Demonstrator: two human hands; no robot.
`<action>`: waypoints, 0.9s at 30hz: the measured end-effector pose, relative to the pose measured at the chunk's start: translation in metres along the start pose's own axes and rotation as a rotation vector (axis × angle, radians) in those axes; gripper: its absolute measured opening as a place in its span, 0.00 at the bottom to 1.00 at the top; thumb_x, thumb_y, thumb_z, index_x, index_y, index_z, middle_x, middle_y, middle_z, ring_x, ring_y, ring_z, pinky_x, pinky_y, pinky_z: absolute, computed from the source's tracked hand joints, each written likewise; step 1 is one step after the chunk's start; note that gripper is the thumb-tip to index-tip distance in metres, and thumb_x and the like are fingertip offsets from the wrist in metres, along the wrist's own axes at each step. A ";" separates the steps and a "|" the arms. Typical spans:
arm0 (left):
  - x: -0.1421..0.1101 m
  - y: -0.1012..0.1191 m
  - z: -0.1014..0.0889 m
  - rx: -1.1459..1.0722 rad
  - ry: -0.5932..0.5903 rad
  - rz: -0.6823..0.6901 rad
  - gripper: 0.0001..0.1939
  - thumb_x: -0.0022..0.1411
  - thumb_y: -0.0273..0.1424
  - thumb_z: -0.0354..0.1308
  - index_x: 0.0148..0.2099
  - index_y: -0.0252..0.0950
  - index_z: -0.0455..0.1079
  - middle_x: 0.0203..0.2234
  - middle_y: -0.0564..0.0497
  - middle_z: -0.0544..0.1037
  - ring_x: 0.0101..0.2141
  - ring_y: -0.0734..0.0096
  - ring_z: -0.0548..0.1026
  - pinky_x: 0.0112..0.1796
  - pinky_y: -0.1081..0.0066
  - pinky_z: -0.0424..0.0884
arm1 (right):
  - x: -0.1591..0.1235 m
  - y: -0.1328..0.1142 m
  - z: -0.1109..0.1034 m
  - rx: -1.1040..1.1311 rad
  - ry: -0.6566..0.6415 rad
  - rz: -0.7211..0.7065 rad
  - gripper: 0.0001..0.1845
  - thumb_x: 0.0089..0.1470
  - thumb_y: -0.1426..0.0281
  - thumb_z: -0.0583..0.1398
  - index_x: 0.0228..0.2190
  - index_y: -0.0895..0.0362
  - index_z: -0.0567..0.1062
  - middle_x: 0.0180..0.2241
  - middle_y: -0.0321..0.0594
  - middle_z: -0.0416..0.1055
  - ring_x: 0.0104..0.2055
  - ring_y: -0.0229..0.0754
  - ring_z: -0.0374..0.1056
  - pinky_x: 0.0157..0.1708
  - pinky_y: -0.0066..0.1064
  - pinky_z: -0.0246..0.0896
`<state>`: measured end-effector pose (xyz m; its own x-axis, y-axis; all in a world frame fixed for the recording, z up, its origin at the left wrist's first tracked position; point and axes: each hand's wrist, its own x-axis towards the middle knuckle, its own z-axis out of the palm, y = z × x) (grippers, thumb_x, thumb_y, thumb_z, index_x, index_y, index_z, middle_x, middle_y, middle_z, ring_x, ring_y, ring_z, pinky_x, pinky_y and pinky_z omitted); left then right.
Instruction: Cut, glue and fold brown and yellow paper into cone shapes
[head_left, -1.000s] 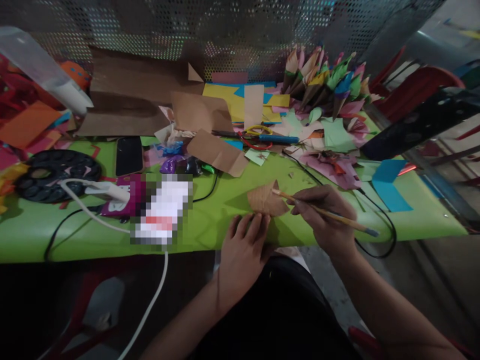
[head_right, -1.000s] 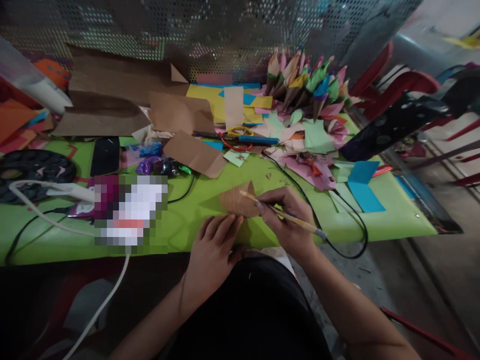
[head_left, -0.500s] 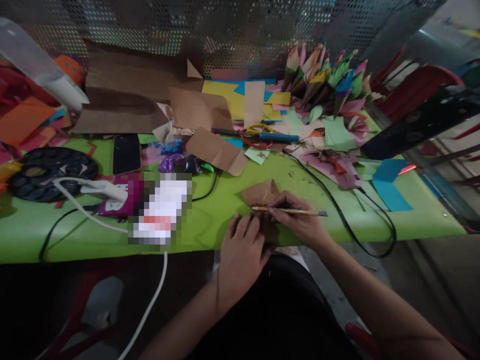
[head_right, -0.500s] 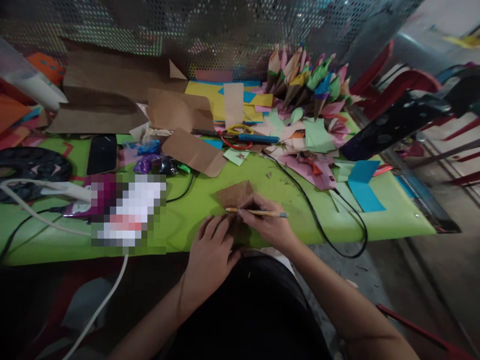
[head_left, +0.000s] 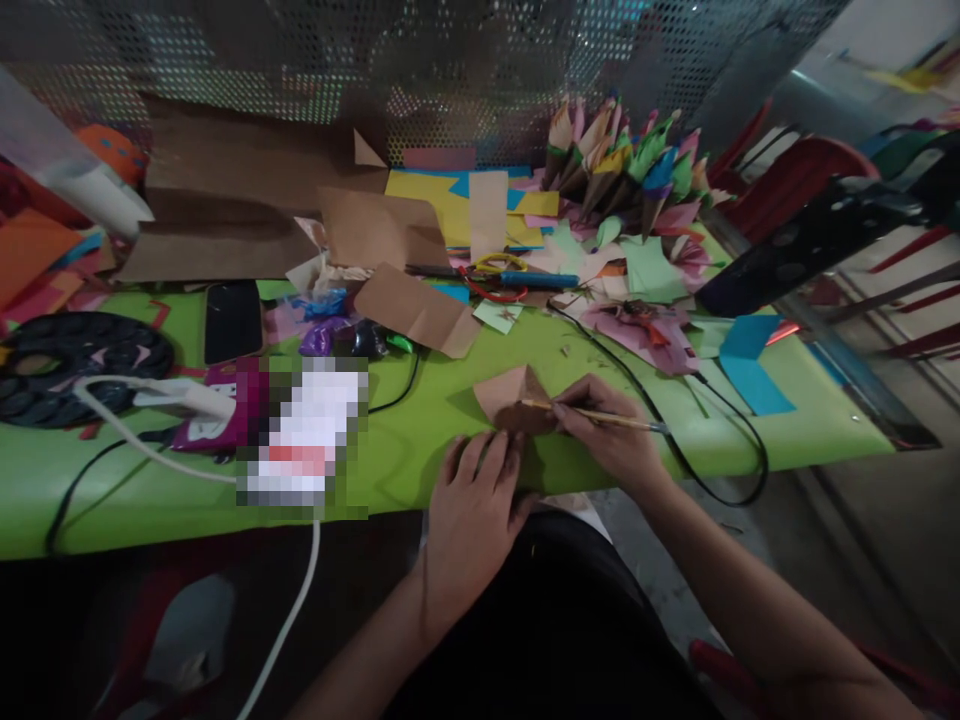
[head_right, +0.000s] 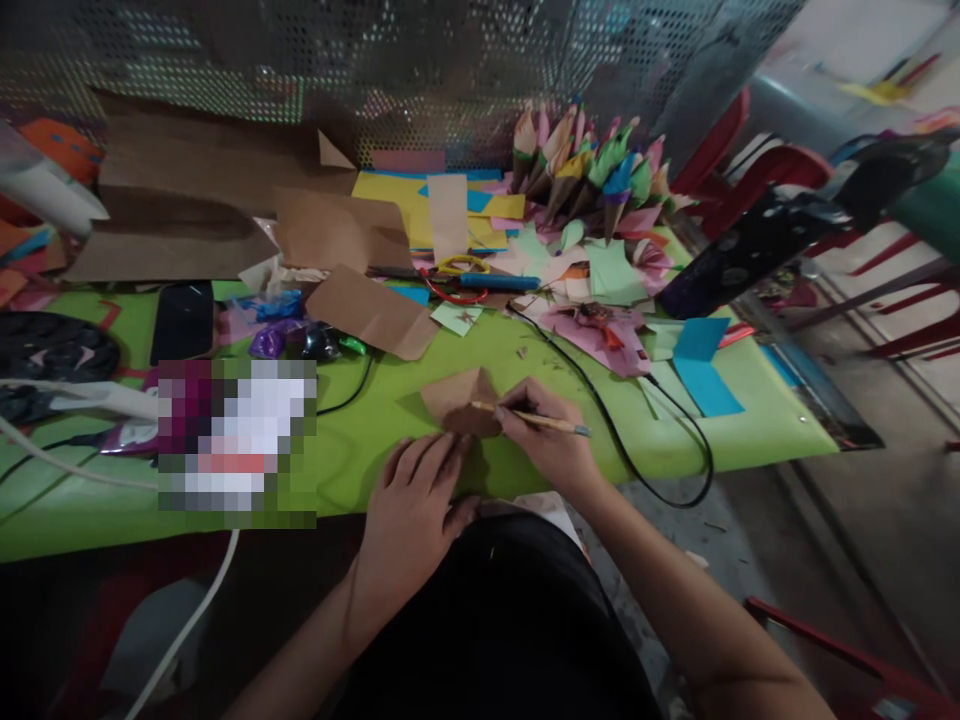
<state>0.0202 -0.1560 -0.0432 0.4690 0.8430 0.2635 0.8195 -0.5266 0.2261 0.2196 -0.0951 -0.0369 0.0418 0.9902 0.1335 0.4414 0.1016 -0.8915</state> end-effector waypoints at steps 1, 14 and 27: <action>0.000 0.000 0.000 0.004 -0.001 -0.001 0.26 0.70 0.38 0.54 0.65 0.32 0.65 0.58 0.42 0.74 0.59 0.55 0.68 0.61 0.53 0.64 | 0.001 0.001 -0.002 0.004 0.023 -0.002 0.06 0.52 0.65 0.64 0.27 0.53 0.74 0.23 0.35 0.73 0.25 0.39 0.68 0.26 0.31 0.60; 0.000 -0.001 0.001 0.031 0.003 0.008 0.27 0.69 0.37 0.57 0.66 0.33 0.64 0.58 0.43 0.74 0.59 0.55 0.68 0.61 0.54 0.63 | 0.001 -0.009 -0.018 0.036 0.248 -0.039 0.07 0.51 0.65 0.64 0.26 0.53 0.73 0.22 0.35 0.73 0.24 0.40 0.68 0.26 0.32 0.63; -0.001 -0.001 0.004 0.010 0.020 0.013 0.21 0.67 0.40 0.59 0.57 0.34 0.73 0.56 0.45 0.75 0.58 0.55 0.68 0.61 0.53 0.64 | -0.004 -0.023 0.009 0.148 -0.204 -0.038 0.07 0.54 0.65 0.63 0.27 0.54 0.74 0.25 0.35 0.74 0.26 0.38 0.68 0.27 0.30 0.62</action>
<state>0.0204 -0.1555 -0.0475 0.4728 0.8339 0.2846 0.8168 -0.5360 0.2136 0.2009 -0.1009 -0.0208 -0.1610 0.9827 0.0914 0.3030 0.1374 -0.9431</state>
